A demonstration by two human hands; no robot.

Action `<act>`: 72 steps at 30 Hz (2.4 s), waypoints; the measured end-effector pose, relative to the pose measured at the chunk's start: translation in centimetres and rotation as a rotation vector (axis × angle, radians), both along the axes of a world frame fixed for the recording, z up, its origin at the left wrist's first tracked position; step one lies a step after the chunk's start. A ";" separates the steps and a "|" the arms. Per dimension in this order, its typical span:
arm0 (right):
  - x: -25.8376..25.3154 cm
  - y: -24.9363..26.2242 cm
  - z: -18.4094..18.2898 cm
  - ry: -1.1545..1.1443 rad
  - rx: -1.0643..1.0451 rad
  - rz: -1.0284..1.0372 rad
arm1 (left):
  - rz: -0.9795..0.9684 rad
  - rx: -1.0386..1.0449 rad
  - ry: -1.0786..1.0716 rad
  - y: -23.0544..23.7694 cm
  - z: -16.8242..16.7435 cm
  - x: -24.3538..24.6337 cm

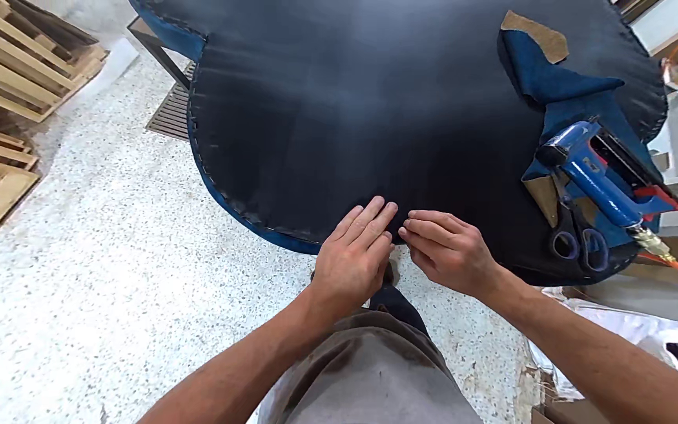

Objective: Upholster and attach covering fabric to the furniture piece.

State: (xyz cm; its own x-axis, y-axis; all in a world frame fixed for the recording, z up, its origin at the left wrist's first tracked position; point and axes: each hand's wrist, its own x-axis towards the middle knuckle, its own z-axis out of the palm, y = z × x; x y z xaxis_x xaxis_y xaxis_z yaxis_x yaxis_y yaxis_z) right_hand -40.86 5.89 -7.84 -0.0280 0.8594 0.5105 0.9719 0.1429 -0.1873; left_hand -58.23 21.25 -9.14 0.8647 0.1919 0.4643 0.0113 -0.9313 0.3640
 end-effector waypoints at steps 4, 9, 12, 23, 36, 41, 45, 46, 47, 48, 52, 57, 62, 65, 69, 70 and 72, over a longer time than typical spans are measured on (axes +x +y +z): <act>-0.3 0.0 -0.2 0.013 -0.005 -0.011 | 0.069 -0.014 0.070 -1.2 -0.2 0.0; -0.3 -0.5 1.4 0.391 -0.071 -0.170 | 0.177 0.139 0.082 -3.3 -2.2 -0.6; -1.8 -0.3 2.2 0.279 -0.227 -0.313 | 0.182 0.140 0.070 -3.4 -2.5 -0.6; -1.3 -5.3 4.3 0.138 -0.306 -0.450 | 0.122 0.118 0.104 -3.5 -3.0 -1.8; 19.0 -12.5 6.9 0.181 -0.667 -1.129 | 0.067 0.108 0.085 -3.1 -2.9 -1.9; 16.6 -10.4 14.5 0.109 -0.735 -1.091 | 0.067 0.083 0.085 -3.3 -2.6 -1.9; 4.2 -8.1 20.2 0.686 -0.639 -1.072 | 0.083 0.054 0.082 -3.5 -2.5 -1.9; 1.5 -8.2 20.3 0.830 -0.632 -1.005 | 0.079 0.043 0.077 -3.5 -2.5 -1.8; -1.0 -7.9 19.7 0.915 -0.626 -0.946 | 0.070 0.030 0.076 -3.5 -2.4 -1.8; -3.3 -7.1 18.6 0.950 -0.605 -0.909 | 0.062 0.021 0.078 -3.4 -2.4 -1.8; -7.2 -3.9 14.4 0.890 -0.609 -0.911 | 0.053 0.007 0.084 -3.2 -2.1 -2.1; -7.3 -3.3 13.9 0.876 -0.659 -0.905 | 0.061 -0.015 0.098 -3.3 -1.8 -2.0; -8.2 -3.5 13.9 0.916 -0.646 -0.914 | 0.067 -0.018 0.099 -3.1 -1.8 -2.2; -8.5 -3.2 14.2 0.910 -0.657 -0.920 | 0.057 -0.023 0.094 -3.1 -1.8 -2.1; -8.7 -3.1 14.3 0.920 -0.684 -0.919 | 0.062 -0.020 0.093 -3.0 -1.8 -2.1; -8.7 -3.2 14.2 0.924 -0.687 -0.924 | 0.058 -0.013 0.095 -2.9 -1.8 -2.1; -8.7 -3.7 14.4 0.937 -0.677 -0.940 | 0.033 -0.005 0.098 -2.8 -1.8 -2.3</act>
